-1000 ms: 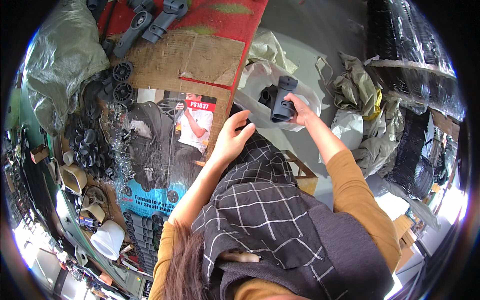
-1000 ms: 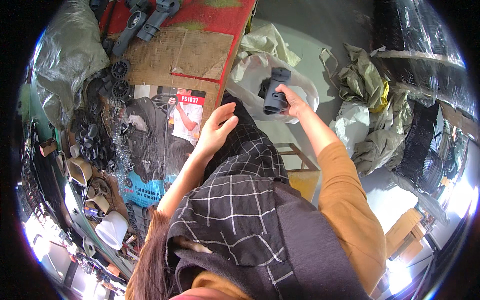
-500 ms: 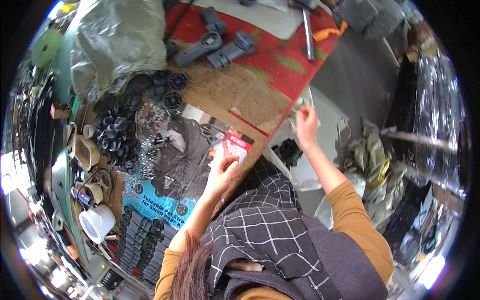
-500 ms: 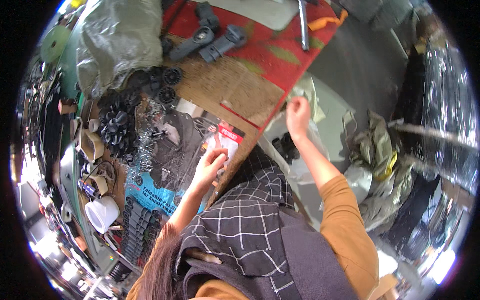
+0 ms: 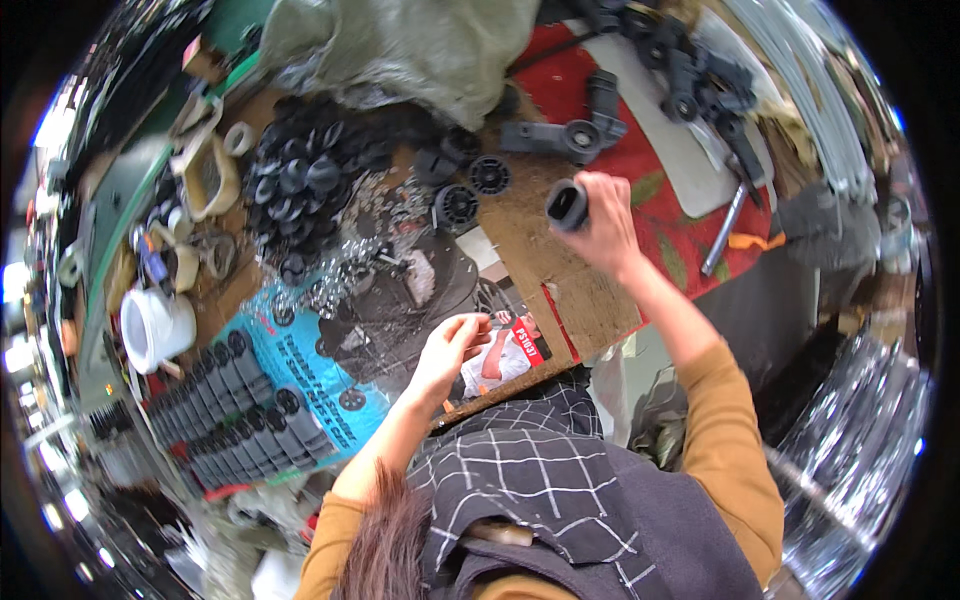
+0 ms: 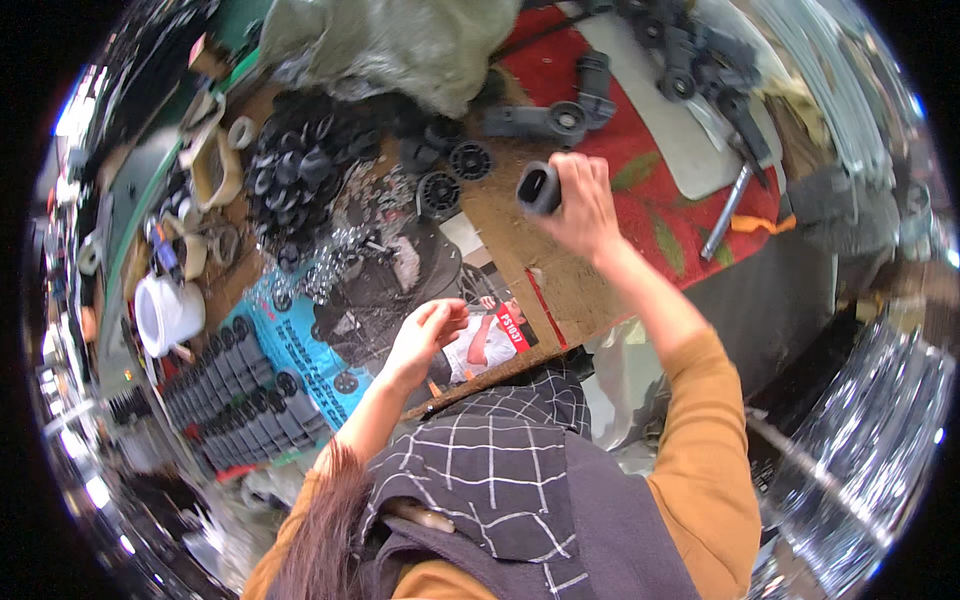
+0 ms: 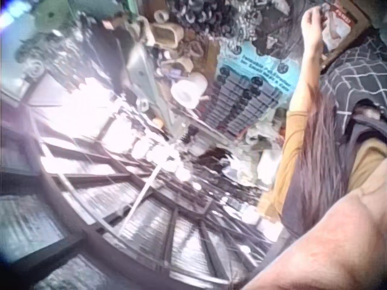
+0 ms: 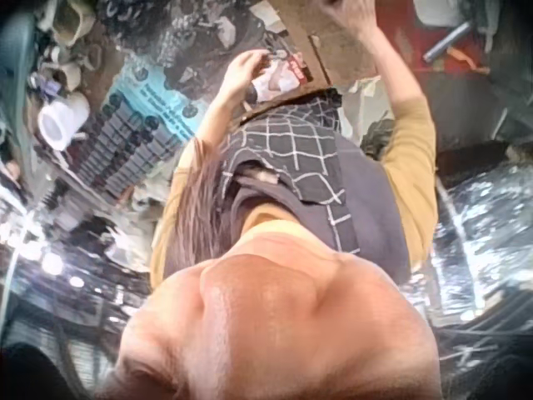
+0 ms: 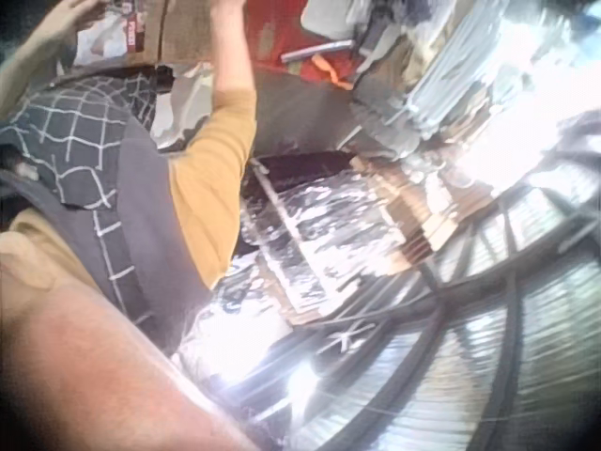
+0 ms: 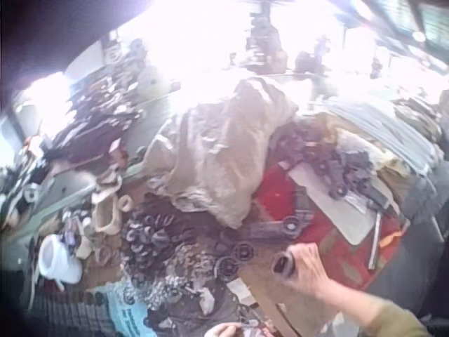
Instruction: The person repeatedly picks up small black plastic components and metal fasteners from a cluttered workbench, inserts the fasteners into the parts, and places the assembled units on the table. The process is repeated for multiple identical parts throughout the clip.
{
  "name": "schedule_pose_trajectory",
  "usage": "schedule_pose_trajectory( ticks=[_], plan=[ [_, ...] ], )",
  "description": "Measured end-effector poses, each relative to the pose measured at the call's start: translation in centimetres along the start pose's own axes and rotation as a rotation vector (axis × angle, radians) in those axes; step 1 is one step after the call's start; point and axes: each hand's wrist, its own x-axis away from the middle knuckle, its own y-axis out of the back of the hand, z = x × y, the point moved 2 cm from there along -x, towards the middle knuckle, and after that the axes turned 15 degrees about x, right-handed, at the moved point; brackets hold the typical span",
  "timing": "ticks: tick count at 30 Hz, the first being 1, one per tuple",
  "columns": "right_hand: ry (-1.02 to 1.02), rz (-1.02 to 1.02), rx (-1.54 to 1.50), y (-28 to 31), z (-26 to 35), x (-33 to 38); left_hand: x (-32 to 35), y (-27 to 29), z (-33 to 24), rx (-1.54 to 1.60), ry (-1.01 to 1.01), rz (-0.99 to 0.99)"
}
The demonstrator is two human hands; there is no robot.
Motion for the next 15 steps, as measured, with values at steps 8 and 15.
schedule_pose_trajectory(
  ticks=[8, 15],
  plan=[
    [0.522, 0.239, -0.569, -0.3, 14.5, 4.7, -1.4, 4.9, -3.0, -0.153, -0.524, -0.369],
    [0.157, 0.121, -0.225, -12.5, 15.2, -11.3, 0.2, 7.8, -2.6, -0.868, -0.722, -0.411]
  ],
)
